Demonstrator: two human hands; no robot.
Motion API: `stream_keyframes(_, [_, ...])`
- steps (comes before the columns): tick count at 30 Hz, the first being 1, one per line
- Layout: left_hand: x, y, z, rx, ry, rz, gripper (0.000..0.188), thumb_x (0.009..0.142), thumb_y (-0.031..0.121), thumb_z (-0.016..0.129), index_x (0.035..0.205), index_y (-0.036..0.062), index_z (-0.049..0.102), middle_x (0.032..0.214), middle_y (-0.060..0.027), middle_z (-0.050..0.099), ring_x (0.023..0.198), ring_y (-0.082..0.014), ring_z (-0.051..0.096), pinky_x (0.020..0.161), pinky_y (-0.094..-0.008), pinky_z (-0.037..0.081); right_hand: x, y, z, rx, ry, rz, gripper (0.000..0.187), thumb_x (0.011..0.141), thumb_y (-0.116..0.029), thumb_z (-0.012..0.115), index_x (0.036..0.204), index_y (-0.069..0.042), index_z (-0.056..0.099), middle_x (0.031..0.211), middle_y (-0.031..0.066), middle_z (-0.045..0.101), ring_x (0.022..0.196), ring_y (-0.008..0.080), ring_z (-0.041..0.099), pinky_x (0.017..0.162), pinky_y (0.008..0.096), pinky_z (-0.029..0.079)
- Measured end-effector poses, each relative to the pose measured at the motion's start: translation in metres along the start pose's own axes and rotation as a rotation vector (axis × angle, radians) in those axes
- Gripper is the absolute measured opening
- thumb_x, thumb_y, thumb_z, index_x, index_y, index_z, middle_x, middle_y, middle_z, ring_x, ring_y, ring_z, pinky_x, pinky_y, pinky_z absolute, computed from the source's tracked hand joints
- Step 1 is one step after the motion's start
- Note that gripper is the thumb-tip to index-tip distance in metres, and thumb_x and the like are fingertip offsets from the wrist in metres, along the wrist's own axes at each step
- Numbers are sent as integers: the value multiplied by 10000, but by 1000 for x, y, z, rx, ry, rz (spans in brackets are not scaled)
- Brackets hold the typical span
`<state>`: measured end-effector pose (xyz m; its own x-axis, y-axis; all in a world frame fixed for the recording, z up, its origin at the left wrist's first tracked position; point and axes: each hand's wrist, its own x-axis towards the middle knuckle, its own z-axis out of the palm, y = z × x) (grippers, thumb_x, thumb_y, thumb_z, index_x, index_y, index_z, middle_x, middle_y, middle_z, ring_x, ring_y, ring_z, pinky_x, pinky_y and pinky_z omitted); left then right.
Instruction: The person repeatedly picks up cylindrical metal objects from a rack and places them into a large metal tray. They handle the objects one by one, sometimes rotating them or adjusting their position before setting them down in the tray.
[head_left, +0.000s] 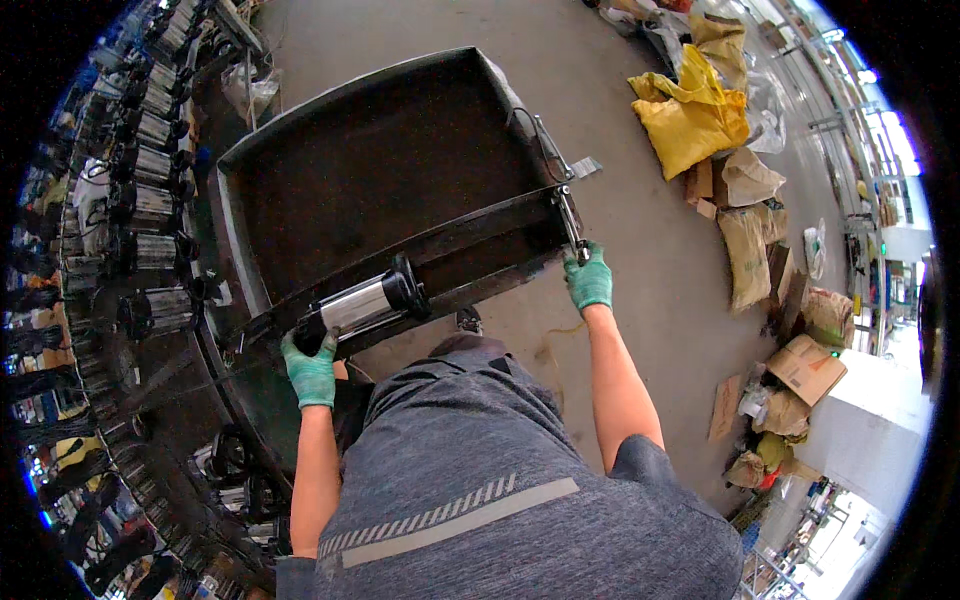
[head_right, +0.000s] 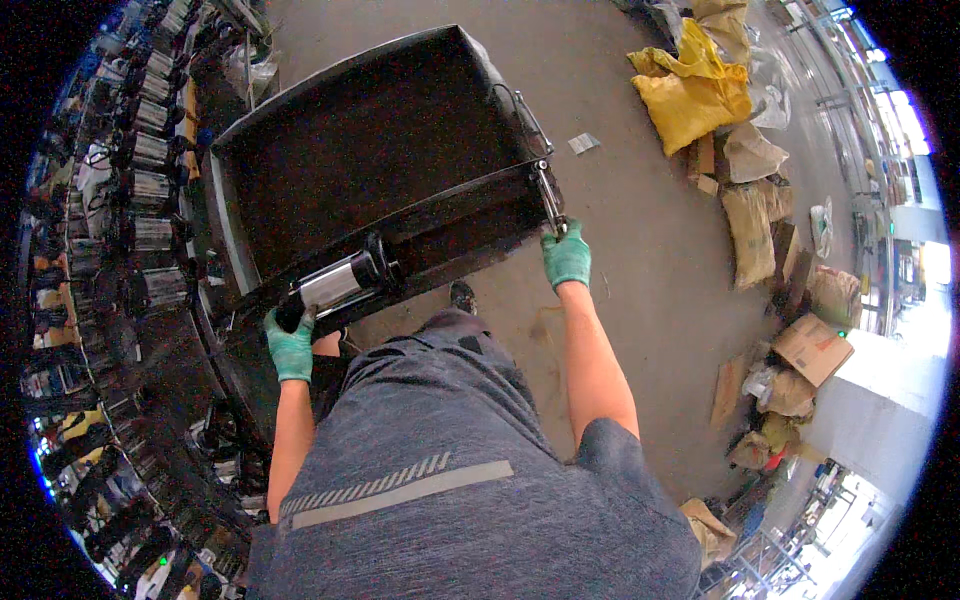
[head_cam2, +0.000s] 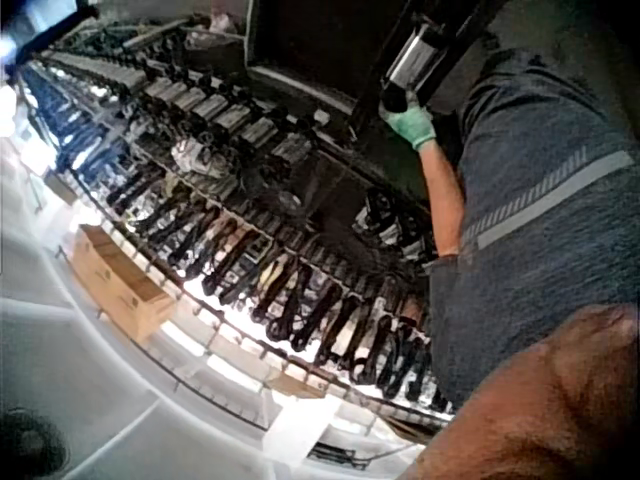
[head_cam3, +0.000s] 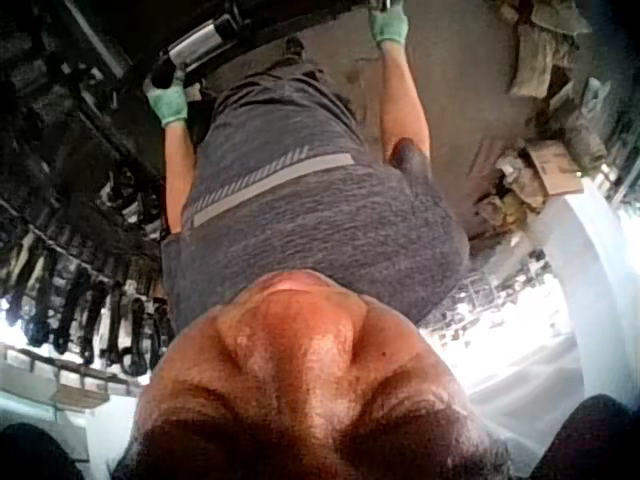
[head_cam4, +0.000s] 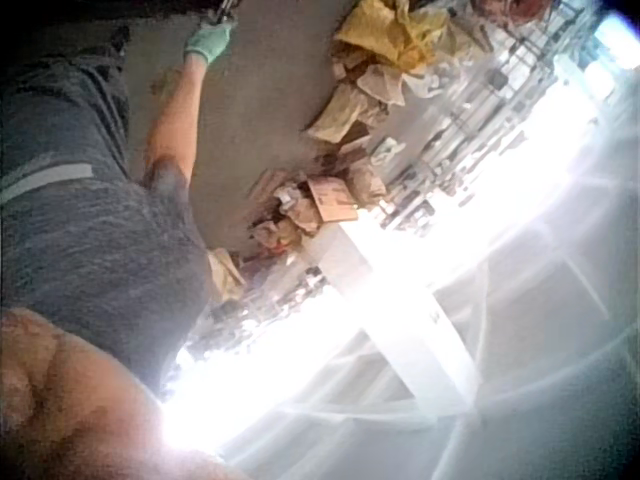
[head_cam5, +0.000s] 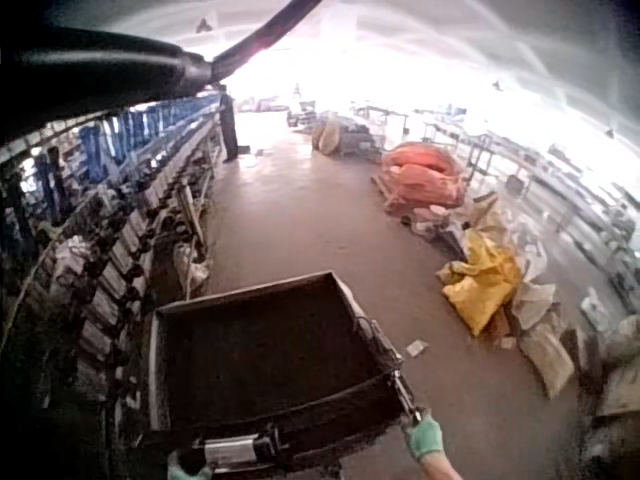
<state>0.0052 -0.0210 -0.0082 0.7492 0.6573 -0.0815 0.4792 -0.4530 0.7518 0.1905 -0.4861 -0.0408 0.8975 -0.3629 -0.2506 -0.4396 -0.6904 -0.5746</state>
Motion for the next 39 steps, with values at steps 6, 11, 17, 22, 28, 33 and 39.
stream_keyframes(6, [-2,5,-3,-108,-47,-115,681,792,262,920,1267,-41,537,1178,-163,665,1080,-259,635,984,-371,501,2,-2,40,697,32,124,334,962,-131,704,1252,-56,558,853,73,681,638,136,634,558,321,547])
stream_keyframes(11, [5,0,-3,-60,-82,-104,678,790,247,922,1260,-43,529,1160,-163,672,1059,-257,640,971,-373,510,29,33,79,688,162,-27,236,984,-183,696,1155,-25,656,832,34,660,658,102,571,531,294,501])
stream_keyframes(17, [6,-11,-7,-46,-99,-143,690,787,256,925,1261,-46,525,1182,-167,667,1065,-259,637,975,-382,511,-18,-56,-4,757,-198,46,195,1023,-157,630,1159,-23,670,772,7,636,619,87,544,540,271,465])
stream_keyframes(22, [8,-4,-6,-7,-100,-121,719,776,311,930,1247,-44,518,1156,-178,675,1056,-262,644,962,-389,521,-53,-63,19,739,-671,-173,195,1058,-136,583,1210,-44,662,804,11,634,631,103,573,565,264,479])
stream_keyframes(28, [10,1,-6,15,-95,-102,729,772,325,934,1239,-44,512,1155,-184,681,1050,-262,650,946,-383,527,-71,-93,61,485,-730,-462,214,1041,-171,602,1210,-50,658,891,39,674,740,113,568,669,299,512])
stream_keyframes(33, [10,-5,-6,8,-93,-141,726,769,334,939,1219,-43,512,1154,-179,681,1036,-258,652,932,-381,534,-76,-115,63,385,-786,-474,228,1039,-175,584,1205,-42,665,1063,183,736,933,284,680,831,390,534])
stream_keyframes(39, [12,-4,-4,-28,-111,-162,751,751,362,948,1212,-41,513,1150,-179,676,1042,-262,646,938,-384,529,-68,-118,77,-73,-706,-474,387,1069,-371,491,1218,-47,639,1042,279,711,1026,471,660,838,518,524])
